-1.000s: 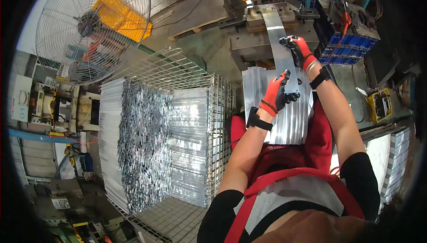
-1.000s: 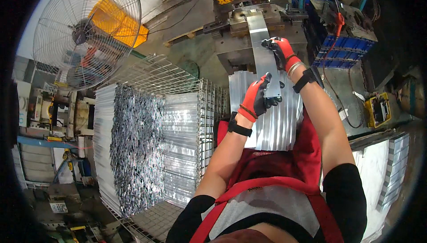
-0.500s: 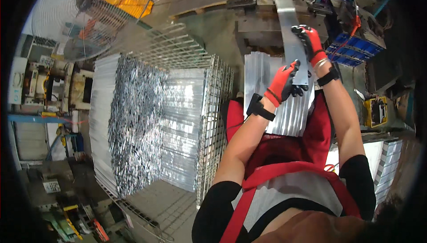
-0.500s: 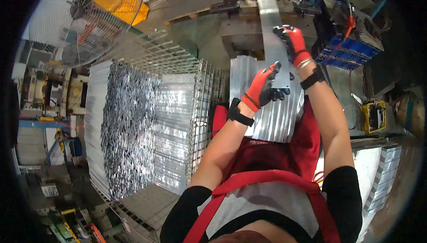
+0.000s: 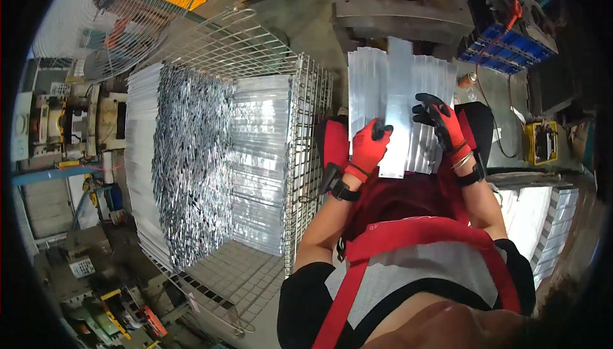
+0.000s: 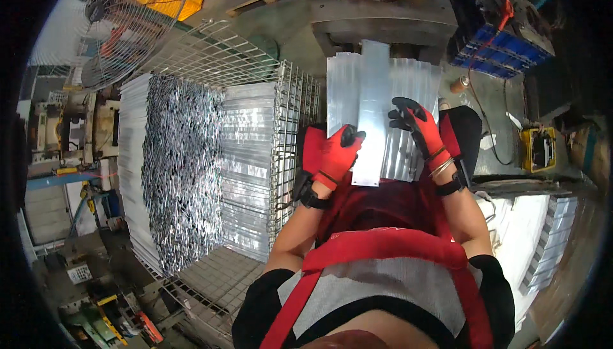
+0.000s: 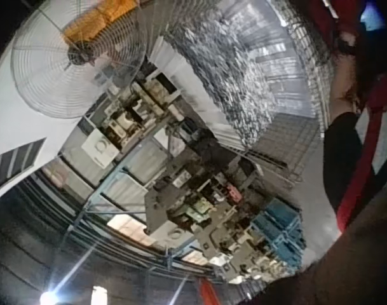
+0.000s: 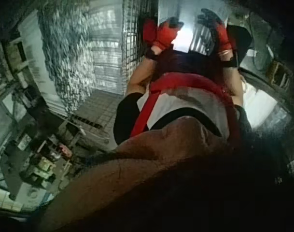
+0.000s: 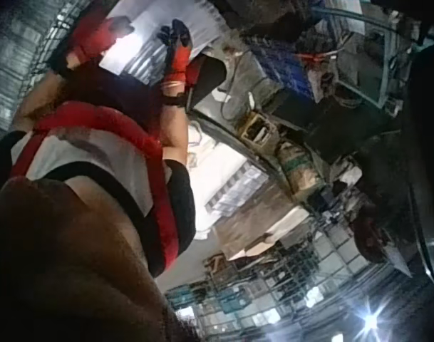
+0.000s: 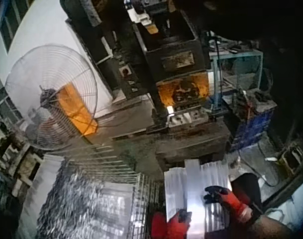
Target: Feeding metal strips into a press and organizing the resulting stamped components.
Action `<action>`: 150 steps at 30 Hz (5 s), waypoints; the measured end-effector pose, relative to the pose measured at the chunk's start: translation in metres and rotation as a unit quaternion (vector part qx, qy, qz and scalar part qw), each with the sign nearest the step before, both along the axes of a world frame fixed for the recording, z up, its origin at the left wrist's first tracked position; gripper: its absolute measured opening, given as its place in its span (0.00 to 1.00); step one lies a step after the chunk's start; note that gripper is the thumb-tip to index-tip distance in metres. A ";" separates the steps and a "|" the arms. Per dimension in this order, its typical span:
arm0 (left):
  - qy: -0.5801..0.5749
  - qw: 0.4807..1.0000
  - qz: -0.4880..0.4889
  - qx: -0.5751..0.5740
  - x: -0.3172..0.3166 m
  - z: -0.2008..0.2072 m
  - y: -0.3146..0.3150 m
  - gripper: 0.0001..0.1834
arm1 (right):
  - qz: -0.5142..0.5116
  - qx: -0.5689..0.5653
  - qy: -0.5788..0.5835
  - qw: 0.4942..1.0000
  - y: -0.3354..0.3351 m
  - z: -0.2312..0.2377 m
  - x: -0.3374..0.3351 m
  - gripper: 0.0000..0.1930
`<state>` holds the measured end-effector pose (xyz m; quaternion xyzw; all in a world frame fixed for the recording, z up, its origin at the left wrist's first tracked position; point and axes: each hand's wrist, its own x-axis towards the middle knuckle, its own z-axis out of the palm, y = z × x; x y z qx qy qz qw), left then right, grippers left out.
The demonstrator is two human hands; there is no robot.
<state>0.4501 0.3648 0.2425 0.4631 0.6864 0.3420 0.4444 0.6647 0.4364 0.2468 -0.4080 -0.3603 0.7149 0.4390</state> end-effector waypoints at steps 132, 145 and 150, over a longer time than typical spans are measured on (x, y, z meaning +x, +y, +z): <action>-0.560 0.823 -0.092 -0.036 0.044 0.053 0.103 0.15 | -0.007 0.236 -0.079 0.969 0.201 0.038 -0.009 0.18; 0.324 0.872 -0.119 0.348 -0.024 0.135 0.068 0.31 | 0.151 0.551 -0.602 0.558 0.073 0.117 0.024 0.16; 0.024 0.961 0.019 0.275 -0.027 0.054 0.092 0.33 | -0.015 0.314 -0.345 0.884 0.107 0.097 0.020 0.11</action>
